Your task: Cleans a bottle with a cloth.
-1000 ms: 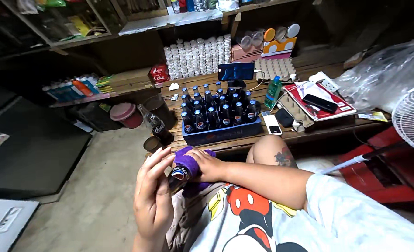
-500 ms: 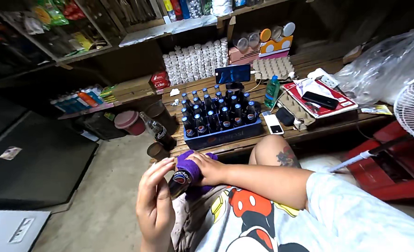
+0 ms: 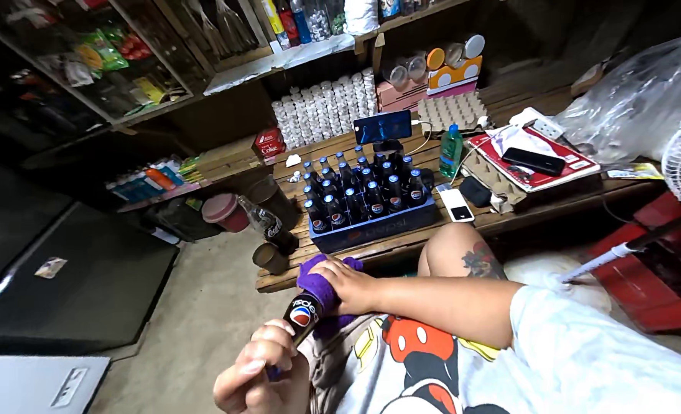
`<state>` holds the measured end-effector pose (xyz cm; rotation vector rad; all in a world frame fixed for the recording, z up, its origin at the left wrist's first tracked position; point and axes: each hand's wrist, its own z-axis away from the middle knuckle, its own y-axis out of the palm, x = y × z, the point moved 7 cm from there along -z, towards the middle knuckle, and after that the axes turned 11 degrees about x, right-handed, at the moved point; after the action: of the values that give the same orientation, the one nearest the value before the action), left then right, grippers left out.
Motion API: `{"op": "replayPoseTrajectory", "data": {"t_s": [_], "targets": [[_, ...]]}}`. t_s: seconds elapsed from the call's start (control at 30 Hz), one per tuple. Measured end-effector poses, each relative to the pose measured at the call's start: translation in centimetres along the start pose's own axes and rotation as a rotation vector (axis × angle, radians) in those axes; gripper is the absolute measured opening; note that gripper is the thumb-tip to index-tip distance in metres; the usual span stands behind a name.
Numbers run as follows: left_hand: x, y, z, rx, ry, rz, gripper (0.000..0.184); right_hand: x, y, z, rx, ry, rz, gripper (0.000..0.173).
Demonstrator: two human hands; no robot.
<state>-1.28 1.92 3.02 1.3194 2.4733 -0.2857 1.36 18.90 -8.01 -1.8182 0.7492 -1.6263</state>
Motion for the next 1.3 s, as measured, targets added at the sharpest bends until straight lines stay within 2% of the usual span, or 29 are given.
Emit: {"op": "replayPoseTrajectory", "data": {"t_s": [0.17, 0.3, 0.4, 0.5, 0.57, 0.63, 0.87, 1.0, 1.3], "targets": [[-0.6, 0.7, -1.9, 0.126, 0.002, 0.063, 0.02, 1.2, -0.8, 0.9, 0.025, 0.001, -0.028, 0.085], [0.7, 1.1, -2.0, 0.247, -0.022, 0.085, 0.021, 1.5, -0.8, 1.2, 0.049, 0.025, -0.057, 0.085], [1.7, 1.5, -1.8, 0.251, -0.015, 0.062, 0.02, 2.5, -1.2, 1.4, 0.111, 0.013, -0.064, 0.085], [2.0, 1.1, -2.0, 0.22, 0.026, -0.08, 0.026, 5.1, -2.1, 2.0, -0.027, -0.215, -0.054, 0.086], [1.9, 1.0, -2.2, 0.207, 0.018, -0.22, 0.029, 7.3, -2.8, 2.4, -0.215, -0.426, 0.009, 0.076], [1.7, 1.1, -2.3, 0.191, -0.034, -0.303, 0.032, 9.2, -3.2, 2.8, -0.296, -0.519, 0.093, 0.068], [1.7, 1.3, -1.6, 0.266, -0.191, -0.408, 0.038, 9.6, -3.3, 2.7, -0.267, -0.472, 0.155, 0.068], [1.6, 1.4, -1.7, 0.257, -0.192, -0.387, 0.038, 9.4, -3.2, 2.5, -0.255, -0.418, 0.134, 0.068], [1.6, 1.7, -1.4, 0.253, -0.176, -0.345, 0.037, 9.0, -3.1, 2.5, -0.281, -0.436, 0.138, 0.069]]}}
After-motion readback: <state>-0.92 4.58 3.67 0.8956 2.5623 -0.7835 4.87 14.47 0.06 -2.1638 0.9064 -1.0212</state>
